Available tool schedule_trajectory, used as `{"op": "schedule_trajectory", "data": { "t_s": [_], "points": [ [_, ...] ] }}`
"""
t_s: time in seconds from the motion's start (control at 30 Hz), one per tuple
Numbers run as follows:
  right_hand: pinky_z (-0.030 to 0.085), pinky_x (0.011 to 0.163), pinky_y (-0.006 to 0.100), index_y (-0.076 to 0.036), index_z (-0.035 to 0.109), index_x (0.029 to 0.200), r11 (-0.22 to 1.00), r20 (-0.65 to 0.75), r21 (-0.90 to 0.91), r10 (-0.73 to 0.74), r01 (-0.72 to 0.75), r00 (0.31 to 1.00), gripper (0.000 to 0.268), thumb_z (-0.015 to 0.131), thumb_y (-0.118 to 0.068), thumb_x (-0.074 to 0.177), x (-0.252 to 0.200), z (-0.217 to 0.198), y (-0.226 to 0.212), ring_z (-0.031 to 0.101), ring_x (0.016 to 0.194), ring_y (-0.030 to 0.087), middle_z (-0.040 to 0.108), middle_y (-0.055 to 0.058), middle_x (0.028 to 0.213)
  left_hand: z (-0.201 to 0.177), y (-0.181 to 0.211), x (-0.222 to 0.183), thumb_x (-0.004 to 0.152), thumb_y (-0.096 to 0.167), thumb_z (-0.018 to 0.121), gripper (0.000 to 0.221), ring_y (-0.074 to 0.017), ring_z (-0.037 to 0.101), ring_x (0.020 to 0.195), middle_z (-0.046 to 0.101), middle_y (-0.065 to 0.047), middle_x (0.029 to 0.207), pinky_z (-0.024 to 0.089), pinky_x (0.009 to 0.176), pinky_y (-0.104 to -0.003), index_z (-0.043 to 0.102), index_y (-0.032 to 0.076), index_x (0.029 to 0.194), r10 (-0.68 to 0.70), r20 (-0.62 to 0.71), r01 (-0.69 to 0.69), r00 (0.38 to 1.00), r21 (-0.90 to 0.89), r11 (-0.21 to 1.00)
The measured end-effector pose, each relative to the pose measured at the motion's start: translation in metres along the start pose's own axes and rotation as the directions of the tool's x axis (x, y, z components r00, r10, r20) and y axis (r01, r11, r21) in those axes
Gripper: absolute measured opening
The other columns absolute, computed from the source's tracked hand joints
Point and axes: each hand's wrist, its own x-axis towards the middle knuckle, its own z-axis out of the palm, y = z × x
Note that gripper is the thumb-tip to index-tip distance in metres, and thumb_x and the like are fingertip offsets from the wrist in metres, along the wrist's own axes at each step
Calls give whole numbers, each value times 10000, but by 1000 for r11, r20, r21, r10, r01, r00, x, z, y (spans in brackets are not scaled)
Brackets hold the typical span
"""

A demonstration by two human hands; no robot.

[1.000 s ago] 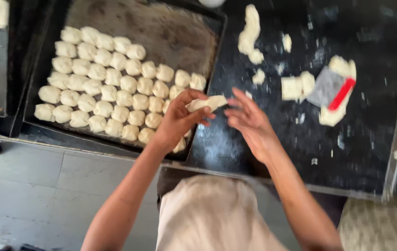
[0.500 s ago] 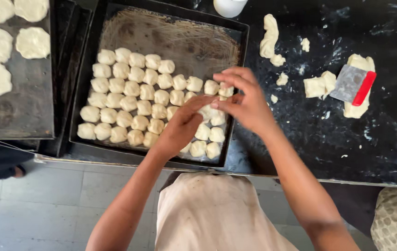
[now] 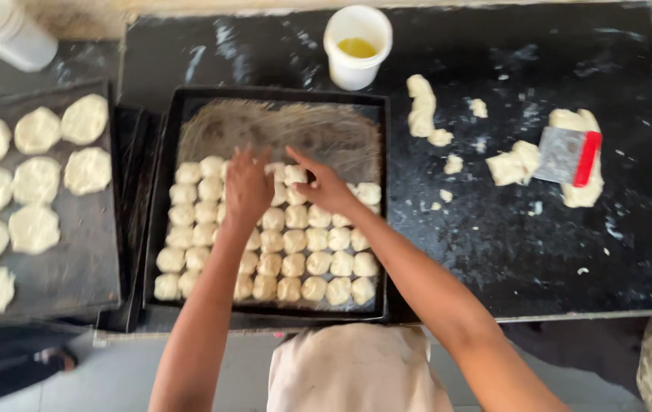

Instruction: The person prepares small portions of dough by hand and with a bench scraper on a dark counter, subsequently arranging them in rows on a black baking tray.

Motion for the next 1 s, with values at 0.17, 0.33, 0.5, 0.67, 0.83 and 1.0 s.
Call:
{"op": "schedule_trajectory", "data": {
  "t_s": [0.17,0.33,0.5,0.67,0.83,1.0],
  "points": [
    [544,1057,394,-135,613,1449,950,-471,-133,-312,283,825,339,587,-131,1111,-118,-46,42,663,1297,284,665,114,1418,65,25,-28,989,418,621,608,-498,263,1463,326,-217,1589,244,1073,-723,464,180,1526,149,-45,-146,988,70,987],
    [537,1017,407,-45,656,1167,900,-679,-422,-234,-108,696,222,666,-28,946,-225,-132,88,710,1152,346,726,166,1215,26,85,-28,1065,289,661,667,-520,274,1491,298,-351,1622,212,1073,-722,388,35,1619,136,-294,-175,946,-111,978],
    [544,918,448,-12,723,1173,765,-575,-627,-327,-147,750,307,638,73,891,-204,-242,108,667,1052,409,730,192,1129,18,200,-25,997,133,675,444,-360,494,1432,540,-146,1529,368,1196,-489,576,104,1429,355,-128,-370,926,-497,785],
    [591,811,366,-77,738,1171,966,-310,-253,-134,54,941,232,687,-48,946,-176,-251,42,749,973,256,768,102,1114,22,277,-13,965,27,642,553,-407,461,1456,487,-228,1556,387,1187,-453,490,-5,1496,418,-213,-442,883,-673,593],
    [589,974,429,-48,724,1245,520,-18,-589,-774,618,633,275,758,-100,977,-183,-216,20,656,1243,293,670,93,1351,23,285,-34,1013,-3,537,382,-232,715,1126,725,-124,1251,583,949,-354,647,22,1378,-60,255,262,965,-934,244],
    [513,1008,469,-143,710,1225,610,-140,-643,-687,463,713,338,775,-160,894,-192,-202,12,508,1349,239,519,92,1485,-18,277,-37,1030,-1,466,329,-160,682,1120,695,-94,1223,578,949,-309,617,80,1311,112,631,632,768,-717,-295]
  ]
}}
